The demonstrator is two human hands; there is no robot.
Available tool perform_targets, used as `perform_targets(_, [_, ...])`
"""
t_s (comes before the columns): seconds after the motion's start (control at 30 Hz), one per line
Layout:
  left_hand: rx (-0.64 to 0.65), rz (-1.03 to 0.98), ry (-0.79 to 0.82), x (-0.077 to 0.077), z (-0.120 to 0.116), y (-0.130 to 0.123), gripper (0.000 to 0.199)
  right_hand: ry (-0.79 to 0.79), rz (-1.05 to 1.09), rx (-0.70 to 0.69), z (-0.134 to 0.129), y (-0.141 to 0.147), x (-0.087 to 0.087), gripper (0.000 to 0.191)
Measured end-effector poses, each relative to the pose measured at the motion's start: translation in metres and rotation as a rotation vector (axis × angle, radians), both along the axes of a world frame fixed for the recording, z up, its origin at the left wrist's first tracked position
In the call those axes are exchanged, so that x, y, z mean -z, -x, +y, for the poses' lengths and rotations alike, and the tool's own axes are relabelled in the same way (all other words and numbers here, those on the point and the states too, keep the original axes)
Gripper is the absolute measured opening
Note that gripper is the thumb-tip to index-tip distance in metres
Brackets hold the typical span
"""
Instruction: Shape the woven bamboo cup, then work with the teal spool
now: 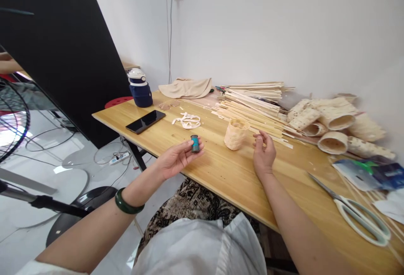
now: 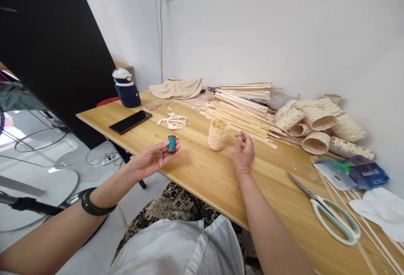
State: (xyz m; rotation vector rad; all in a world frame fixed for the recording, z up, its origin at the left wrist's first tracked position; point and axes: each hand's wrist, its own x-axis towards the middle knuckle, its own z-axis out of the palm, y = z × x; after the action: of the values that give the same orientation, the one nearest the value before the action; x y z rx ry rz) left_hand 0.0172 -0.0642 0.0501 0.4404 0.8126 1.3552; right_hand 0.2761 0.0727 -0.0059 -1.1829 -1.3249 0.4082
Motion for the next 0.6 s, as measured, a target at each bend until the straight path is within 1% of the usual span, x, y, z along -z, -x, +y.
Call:
perform_targets(0.17, [-0.022,0.003,-0.015,0.008,-0.001,-0.005,0.017,0.012,0.003,-0.009,0.000,0.001,0.001,0.053])
perform_targets(0.37, [0.004,0.049,-0.033,0.016,-0.002,-0.017,0.013,0.032,0.018,-0.035,0.001,-0.001,0.001,0.052])
perform_targets(0.5, [0.018,0.075,-0.058,0.021,-0.002,-0.023,0.015,0.054,0.027,-0.077,0.002,-0.002,0.003,0.053])
perform_targets(0.6, [-0.005,0.094,-0.091,0.026,-0.002,-0.026,0.017,0.086,0.030,-0.105,0.002,-0.002,0.005,0.054])
